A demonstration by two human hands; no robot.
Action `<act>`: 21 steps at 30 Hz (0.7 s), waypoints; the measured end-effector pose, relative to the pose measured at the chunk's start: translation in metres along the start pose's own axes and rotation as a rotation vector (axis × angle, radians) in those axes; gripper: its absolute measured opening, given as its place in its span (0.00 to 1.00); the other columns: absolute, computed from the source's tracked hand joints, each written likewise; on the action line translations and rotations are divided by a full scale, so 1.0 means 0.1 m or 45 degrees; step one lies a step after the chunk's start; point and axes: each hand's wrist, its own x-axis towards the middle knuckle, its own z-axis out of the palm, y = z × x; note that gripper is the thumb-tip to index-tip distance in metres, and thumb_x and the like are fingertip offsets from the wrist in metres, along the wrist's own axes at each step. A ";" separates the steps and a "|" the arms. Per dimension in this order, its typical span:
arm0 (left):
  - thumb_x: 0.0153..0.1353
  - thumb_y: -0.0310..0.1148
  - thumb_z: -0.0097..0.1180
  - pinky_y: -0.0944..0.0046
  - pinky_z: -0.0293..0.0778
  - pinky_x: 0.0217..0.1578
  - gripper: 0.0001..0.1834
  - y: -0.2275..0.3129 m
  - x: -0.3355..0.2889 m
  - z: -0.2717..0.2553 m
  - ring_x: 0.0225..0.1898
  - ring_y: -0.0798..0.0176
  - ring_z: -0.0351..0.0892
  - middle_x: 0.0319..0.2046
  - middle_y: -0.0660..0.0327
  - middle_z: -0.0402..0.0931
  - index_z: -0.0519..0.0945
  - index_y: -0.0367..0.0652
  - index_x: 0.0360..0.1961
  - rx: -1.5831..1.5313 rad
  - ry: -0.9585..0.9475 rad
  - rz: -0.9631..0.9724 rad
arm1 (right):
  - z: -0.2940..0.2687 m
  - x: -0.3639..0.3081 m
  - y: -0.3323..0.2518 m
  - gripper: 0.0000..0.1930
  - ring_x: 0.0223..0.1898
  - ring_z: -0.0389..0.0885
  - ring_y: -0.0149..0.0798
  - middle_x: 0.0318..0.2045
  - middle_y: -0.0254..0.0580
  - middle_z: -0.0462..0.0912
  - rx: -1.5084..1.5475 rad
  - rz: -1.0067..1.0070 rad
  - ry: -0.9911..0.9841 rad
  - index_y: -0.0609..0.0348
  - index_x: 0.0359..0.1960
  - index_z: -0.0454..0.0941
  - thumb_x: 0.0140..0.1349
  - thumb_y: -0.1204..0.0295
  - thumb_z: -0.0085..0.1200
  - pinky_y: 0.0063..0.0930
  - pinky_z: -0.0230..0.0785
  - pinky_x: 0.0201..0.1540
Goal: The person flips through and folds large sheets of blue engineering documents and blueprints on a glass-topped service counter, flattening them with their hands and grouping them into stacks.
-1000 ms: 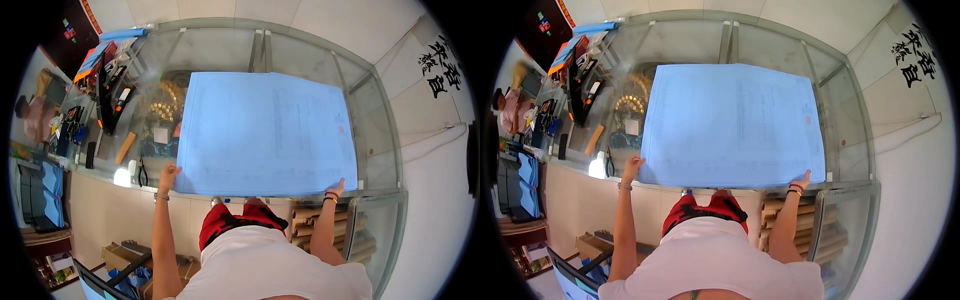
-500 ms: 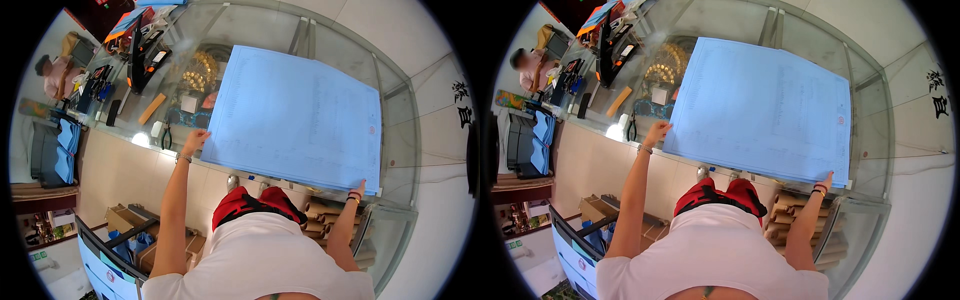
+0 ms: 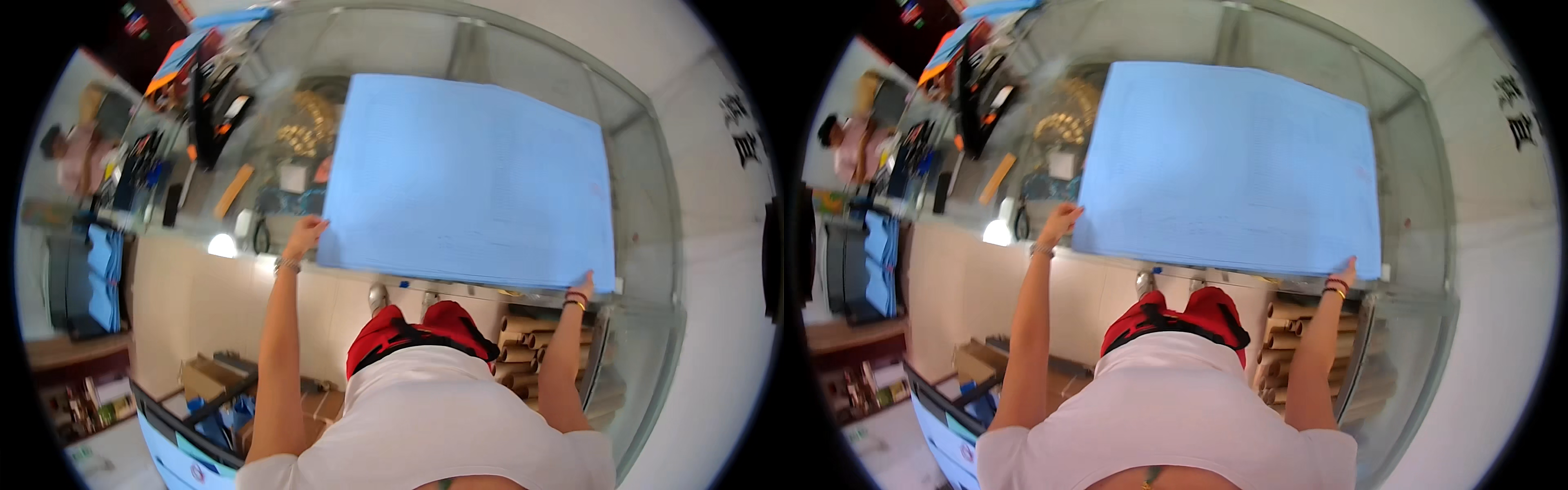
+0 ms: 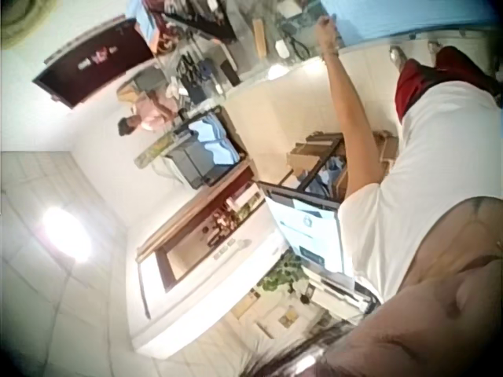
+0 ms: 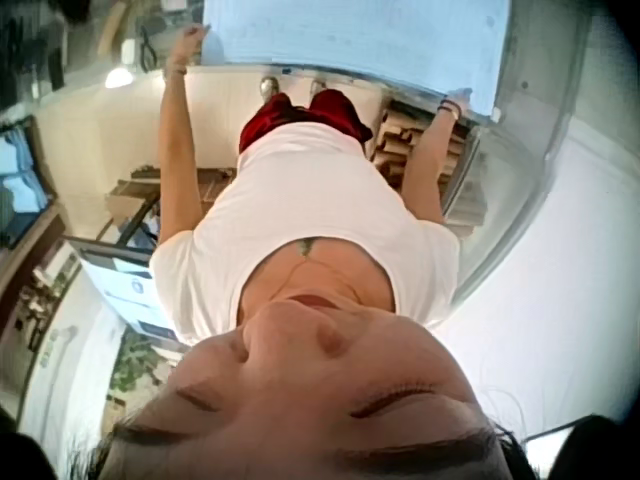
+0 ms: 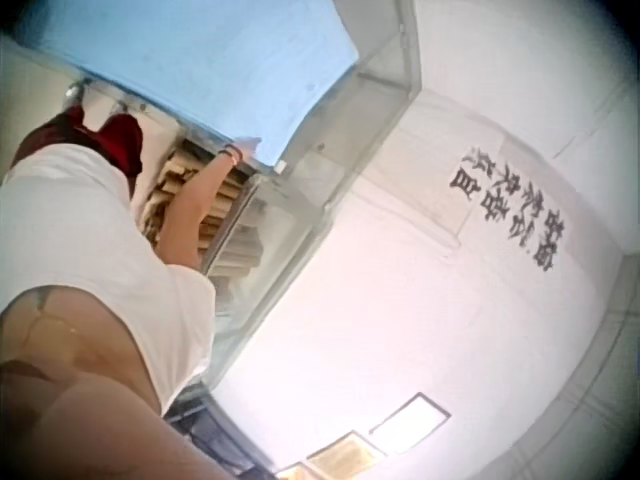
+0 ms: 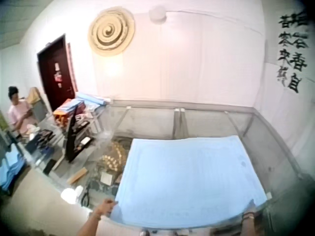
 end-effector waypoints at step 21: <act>0.60 0.28 0.54 0.56 0.71 0.49 0.20 -0.32 0.33 0.71 0.47 0.47 0.77 0.47 0.42 0.76 0.74 0.27 0.51 0.652 0.739 0.346 | -0.18 0.06 0.34 0.23 0.35 0.81 0.52 0.32 0.57 0.81 -0.351 -0.289 0.569 0.70 0.36 0.76 0.64 0.55 0.50 0.43 0.72 0.40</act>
